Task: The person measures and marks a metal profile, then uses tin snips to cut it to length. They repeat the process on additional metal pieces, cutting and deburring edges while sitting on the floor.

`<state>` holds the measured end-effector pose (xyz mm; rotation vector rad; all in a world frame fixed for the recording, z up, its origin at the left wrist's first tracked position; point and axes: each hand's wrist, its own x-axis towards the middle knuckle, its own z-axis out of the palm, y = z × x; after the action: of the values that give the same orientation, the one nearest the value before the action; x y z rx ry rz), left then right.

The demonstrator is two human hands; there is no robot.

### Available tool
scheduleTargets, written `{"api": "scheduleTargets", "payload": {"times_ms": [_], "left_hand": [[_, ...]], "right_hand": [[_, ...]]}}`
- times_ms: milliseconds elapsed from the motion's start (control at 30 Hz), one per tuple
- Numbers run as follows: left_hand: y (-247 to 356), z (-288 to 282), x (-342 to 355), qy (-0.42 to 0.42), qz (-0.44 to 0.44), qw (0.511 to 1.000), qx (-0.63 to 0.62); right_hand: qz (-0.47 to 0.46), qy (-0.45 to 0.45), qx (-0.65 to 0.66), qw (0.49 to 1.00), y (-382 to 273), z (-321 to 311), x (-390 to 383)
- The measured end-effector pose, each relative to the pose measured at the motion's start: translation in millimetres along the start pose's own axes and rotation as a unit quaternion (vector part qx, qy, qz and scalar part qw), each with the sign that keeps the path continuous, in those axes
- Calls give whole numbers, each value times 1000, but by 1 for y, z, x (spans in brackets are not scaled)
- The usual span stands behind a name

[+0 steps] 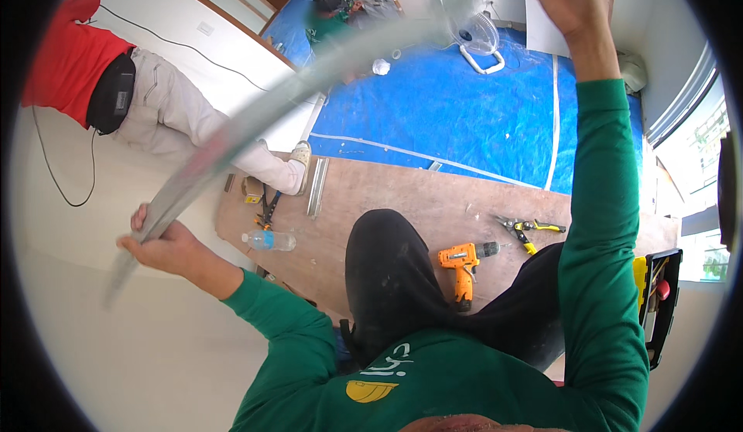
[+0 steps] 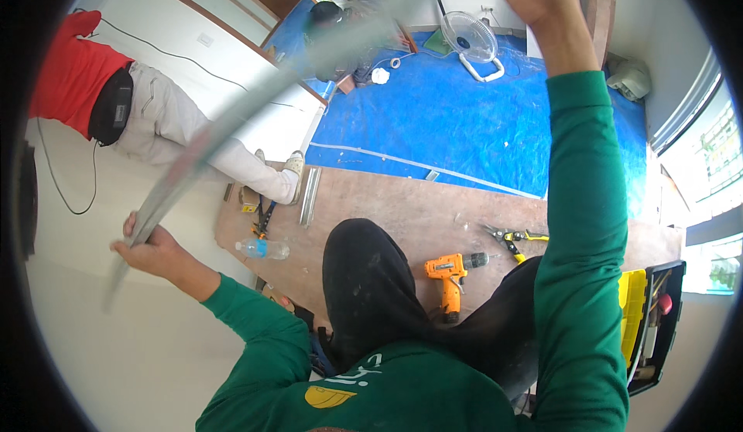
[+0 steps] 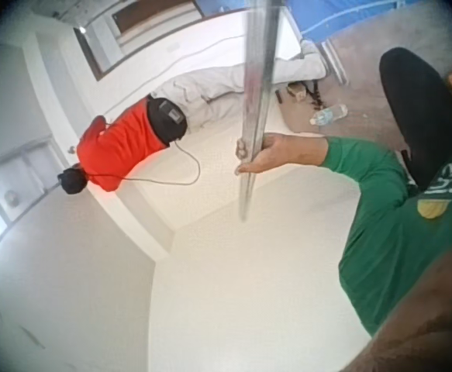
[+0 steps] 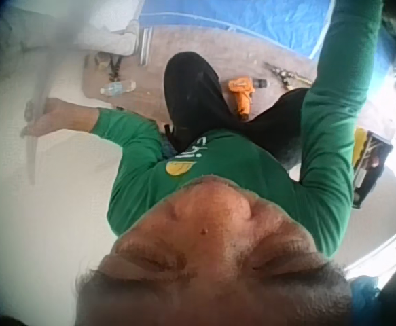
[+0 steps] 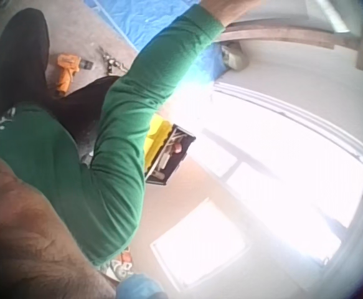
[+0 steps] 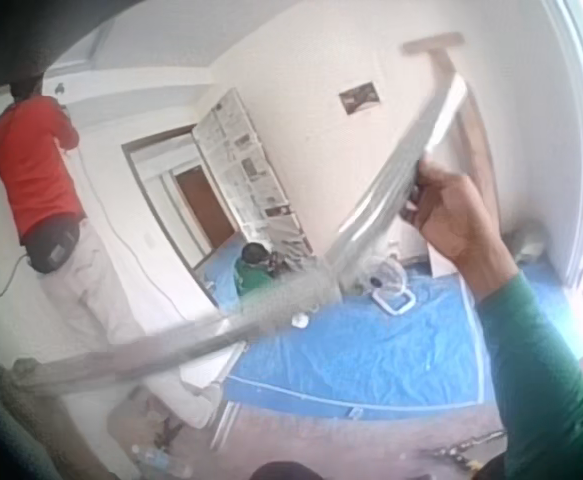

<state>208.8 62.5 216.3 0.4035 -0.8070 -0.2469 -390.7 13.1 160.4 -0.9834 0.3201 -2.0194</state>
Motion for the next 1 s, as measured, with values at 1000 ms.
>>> {"api": "scheduleTargets", "payload": {"times_ms": [1000], "left_hand": [[-11,-66,-3,99,6,995,-5]], "right_hand": [[63,-44,119,990,43,-12,6]]}}
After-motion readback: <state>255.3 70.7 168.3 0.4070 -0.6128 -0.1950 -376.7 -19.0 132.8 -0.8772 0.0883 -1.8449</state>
